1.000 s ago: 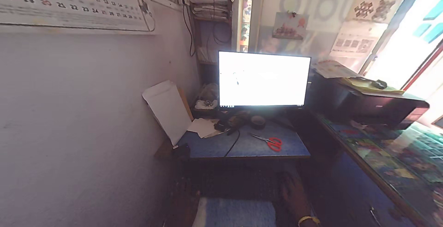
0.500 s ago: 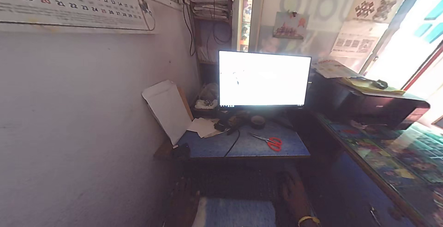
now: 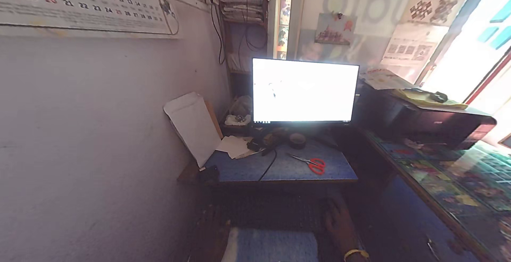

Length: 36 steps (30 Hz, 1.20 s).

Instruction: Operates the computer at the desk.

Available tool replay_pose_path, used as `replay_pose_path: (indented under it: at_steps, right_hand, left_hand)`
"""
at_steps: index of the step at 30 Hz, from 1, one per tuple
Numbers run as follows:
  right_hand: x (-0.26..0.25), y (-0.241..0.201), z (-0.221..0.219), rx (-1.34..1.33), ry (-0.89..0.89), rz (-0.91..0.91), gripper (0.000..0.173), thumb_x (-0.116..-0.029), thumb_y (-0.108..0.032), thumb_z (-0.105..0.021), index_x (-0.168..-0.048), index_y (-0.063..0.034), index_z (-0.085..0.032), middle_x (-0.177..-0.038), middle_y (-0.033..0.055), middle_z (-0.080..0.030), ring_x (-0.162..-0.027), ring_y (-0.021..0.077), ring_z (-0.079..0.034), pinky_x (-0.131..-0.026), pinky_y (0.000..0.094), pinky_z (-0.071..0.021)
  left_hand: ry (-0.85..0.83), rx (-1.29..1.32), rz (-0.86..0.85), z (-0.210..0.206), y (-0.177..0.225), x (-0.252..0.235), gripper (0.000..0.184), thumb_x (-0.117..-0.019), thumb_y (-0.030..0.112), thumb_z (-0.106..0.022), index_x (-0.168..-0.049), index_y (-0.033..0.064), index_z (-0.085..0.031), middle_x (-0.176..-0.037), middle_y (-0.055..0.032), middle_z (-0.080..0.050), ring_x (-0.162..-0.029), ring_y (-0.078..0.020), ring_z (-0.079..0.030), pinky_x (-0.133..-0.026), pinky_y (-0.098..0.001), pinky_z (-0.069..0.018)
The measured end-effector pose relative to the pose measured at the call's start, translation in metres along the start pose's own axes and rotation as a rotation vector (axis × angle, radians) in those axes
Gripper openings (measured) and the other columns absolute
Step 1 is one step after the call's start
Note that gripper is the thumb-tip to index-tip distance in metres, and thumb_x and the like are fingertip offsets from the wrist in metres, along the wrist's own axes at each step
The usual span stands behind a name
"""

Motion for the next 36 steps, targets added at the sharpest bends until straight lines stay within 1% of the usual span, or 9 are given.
replay_pose_path:
  at_steps: [7,11,15,18,23,26,30,34,36]
  right_hand:
    - [0.0,-0.001,0.001,0.006,0.001,0.013,0.047,-0.0982,-0.029,-0.056,-0.142,-0.0117,-0.062,-0.151,0.0187,-0.052,-0.141,0.0359,-0.05,-0.115,0.0512,-0.0429]
    - [0.0,-0.004,0.004,0.025,0.022,0.034,0.046,-0.0949,-0.028,-0.059,-0.138,-0.0114,-0.065,-0.149,0.018,-0.055,-0.139,0.0368,-0.052,-0.113,0.052,-0.0438]
    - [0.001,-0.003,0.004,0.029,0.026,0.044,0.047,-0.0939,-0.027,-0.06,-0.137,-0.0102,-0.066,-0.147,0.0198,-0.056,-0.138,0.0388,-0.052,-0.113,0.053,-0.044]
    - [0.001,-0.004,0.005,0.035,0.026,0.039,0.047,-0.0934,-0.028,-0.061,-0.136,-0.0101,-0.066,-0.147,0.0191,-0.056,-0.137,0.038,-0.053,-0.112,0.0525,-0.0447]
    - [0.0,-0.008,0.01,0.031,0.043,0.048,0.047,-0.0909,-0.026,-0.063,-0.134,-0.0077,-0.068,-0.144,0.0209,-0.058,-0.134,0.0391,-0.055,-0.11,0.0526,-0.0471]
    - [0.001,-0.007,0.009,0.025,0.023,0.048,0.048,-0.0918,-0.028,-0.063,-0.135,-0.0081,-0.067,-0.147,0.0201,-0.056,-0.137,0.0384,-0.053,-0.112,0.0528,-0.0451]
    - [0.002,-0.005,0.004,0.03,0.025,0.072,0.047,-0.0917,-0.028,-0.062,-0.133,-0.0073,-0.069,-0.147,0.0193,-0.056,-0.137,0.0377,-0.053,-0.113,0.052,-0.044]
    - [0.0,-0.004,0.0,0.032,-0.01,0.077,0.047,-0.0935,-0.03,-0.061,-0.135,-0.0092,-0.067,-0.149,0.0187,-0.055,-0.139,0.0368,-0.051,-0.115,0.0509,-0.0425]
    - [0.002,-0.004,-0.001,0.035,0.012,0.097,0.046,-0.0933,-0.03,-0.06,-0.135,-0.0109,-0.068,-0.147,0.0182,-0.056,-0.138,0.0368,-0.053,-0.114,0.0513,-0.0438]
  left_hand:
    - [0.013,0.005,-0.01,-0.001,-0.001,0.0,0.079,-0.1036,0.059,-0.029,-0.157,0.0015,-0.036,-0.165,-0.0231,-0.028,-0.154,-0.0427,-0.024,-0.125,-0.0579,-0.0199]
    - [0.017,0.008,-0.009,0.0,-0.001,0.0,0.079,-0.1038,0.059,-0.029,-0.158,0.0024,-0.035,-0.166,-0.0226,-0.027,-0.154,-0.0415,-0.024,-0.125,-0.0576,-0.0202]
    - [0.024,0.008,-0.009,0.0,-0.001,0.001,0.079,-0.1036,0.059,-0.028,-0.157,0.0021,-0.036,-0.165,-0.0227,-0.028,-0.154,-0.0422,-0.025,-0.124,-0.0577,-0.0205]
    - [0.029,0.006,-0.008,-0.003,-0.003,0.0,0.08,-0.1033,0.06,-0.027,-0.158,0.0023,-0.035,-0.165,-0.0226,-0.029,-0.154,-0.0413,-0.025,-0.125,-0.0566,-0.021]
    - [0.01,0.004,0.008,0.0,-0.001,-0.001,0.078,-0.1036,0.059,-0.028,-0.158,0.0032,-0.035,-0.166,-0.0219,-0.027,-0.155,-0.0413,-0.023,-0.125,-0.0572,-0.0195]
    - [0.0,0.005,0.003,0.0,-0.001,0.0,0.077,-0.104,0.059,-0.029,-0.158,0.0034,-0.035,-0.166,-0.0219,-0.027,-0.155,-0.0415,-0.023,-0.125,-0.0573,-0.0201]
    - [0.037,0.0,-0.013,0.001,0.001,0.001,0.078,-0.1039,0.059,-0.027,-0.157,0.0029,-0.038,-0.165,-0.0222,-0.03,-0.153,-0.043,-0.026,-0.124,-0.0582,-0.0223]
    - [0.044,-0.007,-0.021,0.001,0.001,0.001,0.079,-0.104,0.059,-0.026,-0.157,0.0028,-0.037,-0.165,-0.0222,-0.03,-0.154,-0.0427,-0.025,-0.124,-0.0575,-0.0223]
    - [0.036,-0.009,-0.02,0.0,0.0,0.002,0.078,-0.1043,0.06,-0.026,-0.158,0.0037,-0.036,-0.165,-0.0214,-0.029,-0.154,-0.0419,-0.025,-0.125,-0.057,-0.021]
Point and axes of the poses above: each hand's wrist, its own x-axis away from the middle knuckle, its own z-axis out of the back of the hand, y = z × x, the point moved 8 cm from there along -x, towards the middle knuckle
